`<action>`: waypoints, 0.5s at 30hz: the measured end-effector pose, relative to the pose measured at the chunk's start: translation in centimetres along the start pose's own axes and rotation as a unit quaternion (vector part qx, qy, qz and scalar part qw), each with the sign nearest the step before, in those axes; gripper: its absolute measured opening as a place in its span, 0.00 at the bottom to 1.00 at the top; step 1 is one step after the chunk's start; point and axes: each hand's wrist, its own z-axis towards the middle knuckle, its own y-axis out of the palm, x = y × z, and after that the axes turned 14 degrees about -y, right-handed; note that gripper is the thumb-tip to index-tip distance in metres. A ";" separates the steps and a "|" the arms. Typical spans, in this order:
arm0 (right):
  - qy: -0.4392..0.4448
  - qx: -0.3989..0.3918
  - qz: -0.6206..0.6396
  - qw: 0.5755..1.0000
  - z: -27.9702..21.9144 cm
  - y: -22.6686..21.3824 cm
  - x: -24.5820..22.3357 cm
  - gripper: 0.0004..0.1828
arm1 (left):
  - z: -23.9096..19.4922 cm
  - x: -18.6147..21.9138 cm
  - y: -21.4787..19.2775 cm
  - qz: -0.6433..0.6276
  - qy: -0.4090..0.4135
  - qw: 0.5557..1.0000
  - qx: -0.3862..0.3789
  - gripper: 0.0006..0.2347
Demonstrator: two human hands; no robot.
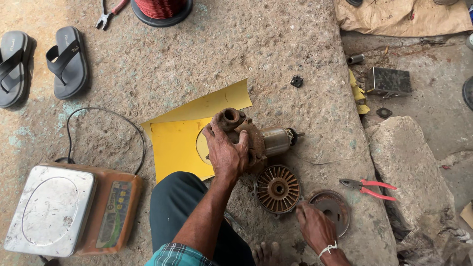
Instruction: The person sits on the floor and uses a metal scraper to clean rust and debris from a circular motor component. They repeatedly scrape the surface and edges of the part while holding it with their other hand.
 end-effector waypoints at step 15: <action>0.110 -0.035 0.047 0.992 6.7 4.6 -4.2 0.23 | -0.1 0.9 -0.5 -0.005 -0.069 0.997 -0.043 0.31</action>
